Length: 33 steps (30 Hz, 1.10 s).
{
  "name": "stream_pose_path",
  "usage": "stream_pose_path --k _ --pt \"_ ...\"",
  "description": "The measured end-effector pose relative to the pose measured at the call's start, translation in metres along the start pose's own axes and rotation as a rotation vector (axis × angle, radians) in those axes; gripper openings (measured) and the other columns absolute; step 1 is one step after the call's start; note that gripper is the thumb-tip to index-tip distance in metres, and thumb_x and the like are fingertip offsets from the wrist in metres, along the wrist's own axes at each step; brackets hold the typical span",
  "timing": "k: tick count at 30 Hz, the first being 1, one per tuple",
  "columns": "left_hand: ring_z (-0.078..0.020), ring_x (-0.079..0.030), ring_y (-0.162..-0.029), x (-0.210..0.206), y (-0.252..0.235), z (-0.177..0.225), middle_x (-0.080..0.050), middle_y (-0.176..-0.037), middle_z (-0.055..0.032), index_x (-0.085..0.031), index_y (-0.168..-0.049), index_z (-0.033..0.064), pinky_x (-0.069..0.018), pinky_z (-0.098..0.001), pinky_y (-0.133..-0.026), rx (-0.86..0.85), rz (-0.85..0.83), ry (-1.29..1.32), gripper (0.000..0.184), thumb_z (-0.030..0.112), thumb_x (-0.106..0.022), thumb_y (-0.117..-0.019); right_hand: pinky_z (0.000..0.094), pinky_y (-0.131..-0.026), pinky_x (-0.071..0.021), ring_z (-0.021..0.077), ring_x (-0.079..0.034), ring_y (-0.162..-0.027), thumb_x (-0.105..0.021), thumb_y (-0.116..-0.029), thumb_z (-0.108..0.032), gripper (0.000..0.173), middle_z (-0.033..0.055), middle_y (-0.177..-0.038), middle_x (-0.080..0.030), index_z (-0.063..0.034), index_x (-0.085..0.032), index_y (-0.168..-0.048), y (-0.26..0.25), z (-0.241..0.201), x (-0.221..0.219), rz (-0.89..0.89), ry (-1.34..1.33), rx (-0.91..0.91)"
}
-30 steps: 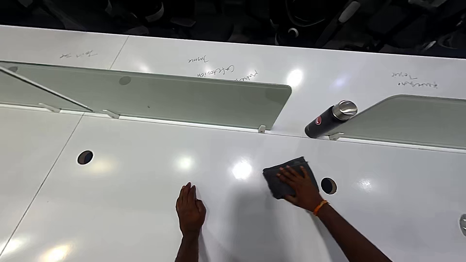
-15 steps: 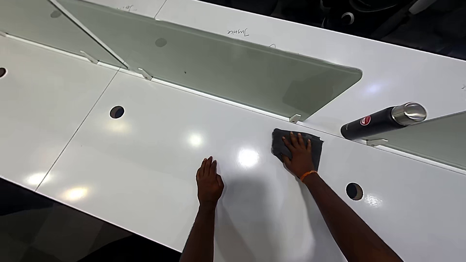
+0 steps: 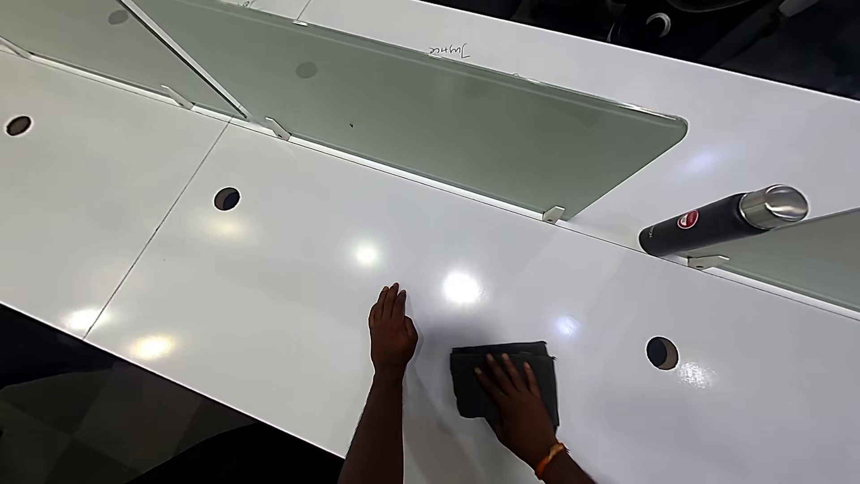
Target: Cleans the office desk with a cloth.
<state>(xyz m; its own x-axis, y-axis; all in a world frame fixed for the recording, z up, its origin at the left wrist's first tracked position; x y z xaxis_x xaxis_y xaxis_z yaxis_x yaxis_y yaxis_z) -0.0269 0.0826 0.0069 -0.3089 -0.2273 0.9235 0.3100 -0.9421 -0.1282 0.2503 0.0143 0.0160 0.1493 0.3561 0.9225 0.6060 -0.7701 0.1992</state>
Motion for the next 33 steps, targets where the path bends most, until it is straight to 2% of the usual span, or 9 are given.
stream_pose_path --k 2,6,9,13,17,24,28,33 --pt "-0.0288 -0.040 -0.148 0.001 -0.001 0.000 -0.051 -0.155 -0.0064 -0.062 -0.137 0.0086 -0.0325 -0.0507 -0.119 0.002 -0.001 -0.002 0.051 0.017 -0.038 -0.0931 0.0717 -0.115 -0.0262 0.0331 -0.038 -0.150 -0.069 -0.0809 -0.051 0.076 0.0004 -0.163 -0.041 -0.0370 -0.049 -0.152 0.007 0.023 0.008 0.075 0.052 -0.067" --pt "-0.0285 -0.041 -0.148 0.002 -0.001 0.000 -0.052 -0.154 -0.0069 -0.063 -0.136 0.0075 -0.0329 -0.0500 -0.119 -0.006 0.008 -0.006 0.050 0.017 -0.038 -0.0939 0.0709 -0.116 -0.0218 0.0348 -0.036 -0.151 -0.058 -0.0836 -0.053 0.073 0.0068 -0.163 -0.042 -0.0327 -0.050 -0.153 -0.026 0.064 0.029 0.154 0.104 -0.184" --pt "-0.0287 -0.041 -0.147 0.004 -0.001 0.001 -0.052 -0.154 -0.0076 -0.062 -0.137 0.0076 -0.0332 -0.0501 -0.119 -0.013 0.007 -0.002 0.050 0.017 -0.038 -0.0945 0.0690 -0.120 -0.0153 0.0341 -0.028 -0.155 -0.052 -0.0904 -0.049 0.067 0.0078 -0.166 -0.035 -0.0282 -0.048 -0.154 -0.068 0.091 0.042 0.179 0.119 -0.283" --pt "-0.0289 -0.041 -0.148 0.004 -0.001 0.000 -0.052 -0.154 -0.0070 -0.062 -0.137 0.0080 -0.0326 -0.0506 -0.119 -0.002 -0.002 0.003 0.050 0.017 -0.038 -0.0944 0.0683 -0.121 -0.0094 0.0312 -0.013 -0.159 -0.051 -0.0924 -0.046 0.070 0.0049 -0.171 -0.022 -0.0293 -0.039 -0.159 -0.128 0.120 0.055 0.180 0.112 -0.391" --pt "-0.0290 -0.039 -0.149 0.003 0.000 0.000 -0.049 -0.156 -0.0067 -0.061 -0.138 0.0088 -0.0322 -0.0509 -0.119 -0.001 -0.032 -0.003 0.050 0.015 -0.041 -0.0929 0.0712 -0.120 -0.0089 0.0343 -0.014 -0.158 -0.047 -0.0964 -0.048 0.069 0.0079 -0.171 -0.021 -0.0247 -0.036 -0.161 -0.173 0.130 0.072 0.234 0.086 -0.483" --pt "-0.0308 -0.035 -0.150 0.002 0.002 0.002 -0.045 -0.159 -0.0079 -0.058 -0.141 0.0075 -0.0310 -0.0519 -0.119 -0.018 -0.074 -0.012 0.051 0.013 -0.040 -0.0938 0.0709 -0.120 -0.0064 0.0366 -0.013 -0.158 -0.053 -0.0987 -0.044 0.068 0.0101 -0.171 -0.020 -0.0256 -0.034 -0.161 -0.203 0.108 0.076 0.296 0.014 -0.709" --pt "-0.0303 -0.033 -0.151 0.002 0.003 0.001 -0.043 -0.160 -0.0089 -0.056 -0.143 0.0078 -0.0301 -0.0521 -0.119 -0.037 -0.071 0.034 0.051 0.014 -0.036 -0.0965 0.0705 -0.121 -0.0071 0.0361 -0.014 -0.158 -0.060 -0.0966 -0.038 0.069 0.0106 -0.171 -0.020 -0.0220 -0.037 -0.160 -0.184 0.060 0.055 0.281 0.023 -0.666" --pt "-0.0297 -0.036 -0.151 0.004 0.002 -0.005 -0.049 -0.156 -0.0101 -0.057 -0.143 0.0071 -0.0286 -0.0509 -0.121 -0.056 0.000 0.160 0.051 0.014 -0.033 -0.0979 0.0682 -0.122 -0.0074 0.0331 -0.013 -0.159 -0.058 -0.0945 -0.038 0.068 0.0062 -0.172 -0.021 -0.0266 -0.039 -0.159 -0.131 -0.002 0.021 0.280 0.014 -0.586"
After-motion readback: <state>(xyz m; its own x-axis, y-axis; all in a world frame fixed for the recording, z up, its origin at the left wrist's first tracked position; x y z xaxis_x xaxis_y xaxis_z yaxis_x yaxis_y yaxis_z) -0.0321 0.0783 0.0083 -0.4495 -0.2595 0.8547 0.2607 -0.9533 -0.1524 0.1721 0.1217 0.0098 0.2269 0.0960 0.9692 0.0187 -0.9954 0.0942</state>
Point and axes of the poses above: each hand's wrist, its own y-axis away from the middle knuckle, its own x-axis out of the back of the hand, z = x × y, the point moved 9 cm from there along -y, towards the middle knuckle
